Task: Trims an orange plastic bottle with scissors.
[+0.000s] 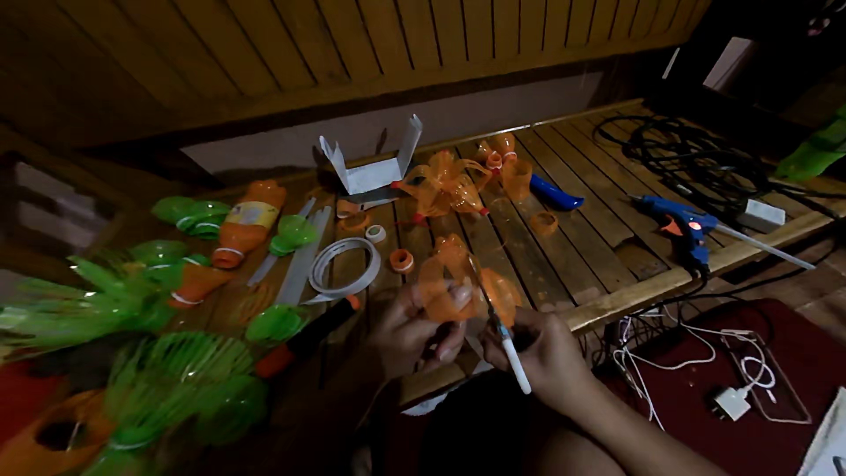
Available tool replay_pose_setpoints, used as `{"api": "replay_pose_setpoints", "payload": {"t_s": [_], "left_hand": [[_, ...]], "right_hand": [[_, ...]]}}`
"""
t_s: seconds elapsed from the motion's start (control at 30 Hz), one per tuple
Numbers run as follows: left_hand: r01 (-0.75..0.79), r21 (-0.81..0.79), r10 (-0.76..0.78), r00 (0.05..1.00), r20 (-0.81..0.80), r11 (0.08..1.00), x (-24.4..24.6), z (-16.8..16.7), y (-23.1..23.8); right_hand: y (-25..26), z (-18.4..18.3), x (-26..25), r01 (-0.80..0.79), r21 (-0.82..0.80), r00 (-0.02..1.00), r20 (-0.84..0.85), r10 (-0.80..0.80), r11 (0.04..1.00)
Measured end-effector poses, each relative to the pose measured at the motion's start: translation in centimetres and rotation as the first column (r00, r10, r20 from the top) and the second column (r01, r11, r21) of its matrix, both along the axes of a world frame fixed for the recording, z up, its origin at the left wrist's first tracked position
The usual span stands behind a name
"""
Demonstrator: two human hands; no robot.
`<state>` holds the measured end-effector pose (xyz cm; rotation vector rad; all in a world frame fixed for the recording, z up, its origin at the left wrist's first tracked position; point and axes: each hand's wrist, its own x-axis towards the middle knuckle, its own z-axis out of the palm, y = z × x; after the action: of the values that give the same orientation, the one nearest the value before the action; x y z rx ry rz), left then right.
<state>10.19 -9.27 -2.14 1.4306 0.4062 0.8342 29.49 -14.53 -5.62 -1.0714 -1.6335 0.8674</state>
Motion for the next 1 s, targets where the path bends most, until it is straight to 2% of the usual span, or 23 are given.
{"api": "replay_pose_setpoints", "payload": {"t_s": [0.13, 0.2, 0.27, 0.33, 0.4, 0.47, 0.57, 0.83, 1.0], "left_hand": [[-0.038, -0.085, 0.037, 0.999, -0.016, 0.996, 0.0, 0.3, -0.3], [-0.137, -0.062, 0.132, 0.988, -0.080, 0.989, 0.1, 0.4, -0.4], [-0.280, 0.096, 0.291, 0.947, -0.135, 0.955, 0.2, 0.4, -0.4], [-0.397, 0.267, 0.437, 0.893, -0.108, 0.878, 0.3, 0.1, -0.1], [-0.405, 0.388, 0.470, 0.878, -0.086, 0.828, 0.3, -0.4, 0.2], [-0.350, 0.437, 0.432, 0.896, -0.104, 0.829, 0.3, -0.7, 0.1], [-0.311, 0.401, 0.384, 0.916, -0.115, 0.862, 0.5, -0.8, -0.2], [-0.302, 0.266, 0.333, 0.940, -0.079, 0.916, 0.4, -0.6, 0.5], [-0.345, 0.148, 0.358, 0.931, -0.072, 0.927, 0.6, -0.6, 1.2]], "right_hand": [[-0.1, -0.1, 0.2, -0.008, -0.012, 1.000, -0.019, 0.007, 1.000], [-0.2, 0.0, 0.2, -0.014, -0.042, 1.000, -0.020, 0.013, 0.999], [-0.2, 0.0, 0.2, -0.028, -0.072, 1.000, -0.017, 0.027, 0.997], [-0.2, 0.0, 0.2, -0.058, -0.112, 0.998, -0.018, 0.056, 0.992], [-0.2, 0.1, 0.2, -0.088, -0.146, 0.996, -0.030, 0.085, 0.985], [0.0, 0.0, 0.1, -0.104, -0.155, 0.994, -0.058, 0.097, 0.982], [0.2, 0.0, 0.0, -0.115, -0.155, 0.991, -0.086, 0.103, 0.981], [0.5, 0.6, -0.1, -0.024, -0.100, 0.999, 0.024, 0.027, 0.995], [1.5, 0.8, -0.2, -0.037, -0.146, 0.999, 0.024, 0.041, 0.989]]}}
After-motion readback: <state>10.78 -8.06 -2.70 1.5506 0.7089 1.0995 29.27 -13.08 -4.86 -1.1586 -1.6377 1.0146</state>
